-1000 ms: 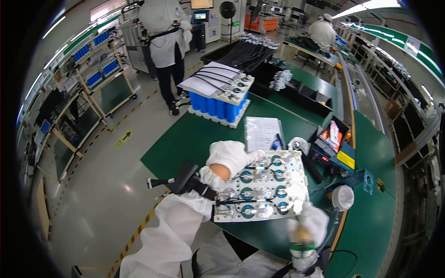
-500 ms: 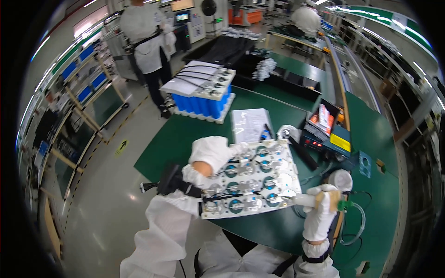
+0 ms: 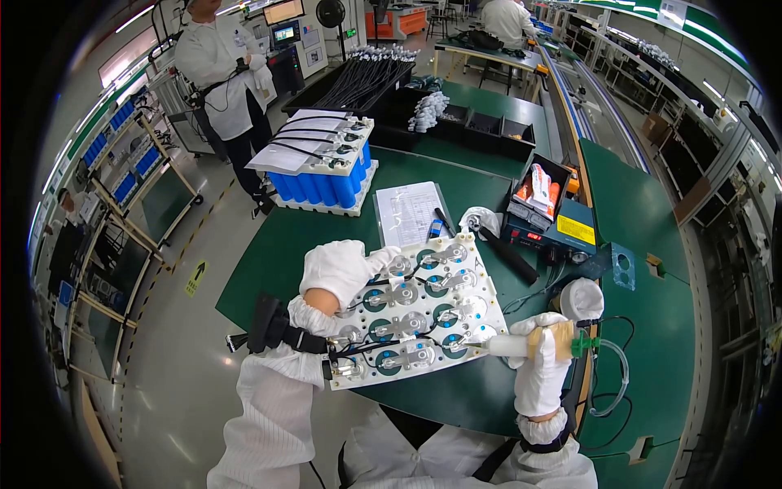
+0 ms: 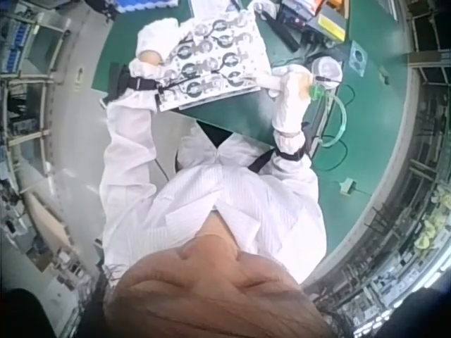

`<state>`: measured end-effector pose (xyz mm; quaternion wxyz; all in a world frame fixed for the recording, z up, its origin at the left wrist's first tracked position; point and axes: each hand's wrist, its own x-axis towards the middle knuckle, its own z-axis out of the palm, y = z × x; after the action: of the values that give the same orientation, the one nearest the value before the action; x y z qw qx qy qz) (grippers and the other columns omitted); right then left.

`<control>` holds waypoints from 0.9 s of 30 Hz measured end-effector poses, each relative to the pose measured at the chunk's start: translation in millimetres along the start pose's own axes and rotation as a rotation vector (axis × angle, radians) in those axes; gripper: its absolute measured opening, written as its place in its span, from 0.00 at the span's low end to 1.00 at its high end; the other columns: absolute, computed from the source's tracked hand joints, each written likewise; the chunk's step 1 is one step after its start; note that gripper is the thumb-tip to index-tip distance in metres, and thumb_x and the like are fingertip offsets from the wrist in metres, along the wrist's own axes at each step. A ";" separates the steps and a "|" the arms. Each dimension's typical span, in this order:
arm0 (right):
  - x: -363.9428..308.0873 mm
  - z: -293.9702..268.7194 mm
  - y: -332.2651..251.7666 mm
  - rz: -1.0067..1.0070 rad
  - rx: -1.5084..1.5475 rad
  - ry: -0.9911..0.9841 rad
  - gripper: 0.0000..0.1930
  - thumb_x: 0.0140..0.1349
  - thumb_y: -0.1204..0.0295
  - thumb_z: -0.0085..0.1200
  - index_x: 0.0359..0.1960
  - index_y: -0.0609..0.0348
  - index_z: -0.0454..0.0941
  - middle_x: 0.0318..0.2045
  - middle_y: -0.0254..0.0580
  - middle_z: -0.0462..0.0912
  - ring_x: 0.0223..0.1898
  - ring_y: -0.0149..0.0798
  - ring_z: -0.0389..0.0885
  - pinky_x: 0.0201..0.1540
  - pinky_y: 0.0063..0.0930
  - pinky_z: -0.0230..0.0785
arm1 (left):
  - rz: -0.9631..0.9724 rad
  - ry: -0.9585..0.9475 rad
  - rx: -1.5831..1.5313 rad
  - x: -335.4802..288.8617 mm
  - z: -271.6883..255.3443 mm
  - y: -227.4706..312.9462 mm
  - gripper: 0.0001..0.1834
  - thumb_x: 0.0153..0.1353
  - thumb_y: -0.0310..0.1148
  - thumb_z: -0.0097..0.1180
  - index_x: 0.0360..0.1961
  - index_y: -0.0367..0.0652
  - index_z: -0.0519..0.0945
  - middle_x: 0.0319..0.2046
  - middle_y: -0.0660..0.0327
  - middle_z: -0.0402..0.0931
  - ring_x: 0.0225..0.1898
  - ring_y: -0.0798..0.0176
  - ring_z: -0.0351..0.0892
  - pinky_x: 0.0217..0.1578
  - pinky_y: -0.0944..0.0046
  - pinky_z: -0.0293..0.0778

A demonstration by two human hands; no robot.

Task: The person applies glue to a battery pack using a dispenser, moves it to a conveyor, and picks up a document. They then use a torque wrench and a marker on the terminals before applying more glue with the dispenser.

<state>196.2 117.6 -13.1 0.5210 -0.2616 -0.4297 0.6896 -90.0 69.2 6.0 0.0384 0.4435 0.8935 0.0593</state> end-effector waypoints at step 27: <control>4.5 -4.3 4.9 0.081 -0.038 0.045 0.14 0.60 0.65 0.58 0.41 0.54 0.67 0.34 0.38 0.76 0.38 0.36 0.78 0.31 0.21 0.73 | 0.577 0.178 -0.404 -122.4 13.4 81.3 0.20 0.46 0.35 0.65 0.42 0.40 0.80 0.48 0.63 0.76 0.55 0.57 0.69 0.57 0.54 0.63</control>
<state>195.8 122.8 -19.2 0.4971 -0.3038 -0.4200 0.6958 49.5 21.4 6.1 0.0288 0.6540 0.7016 0.2815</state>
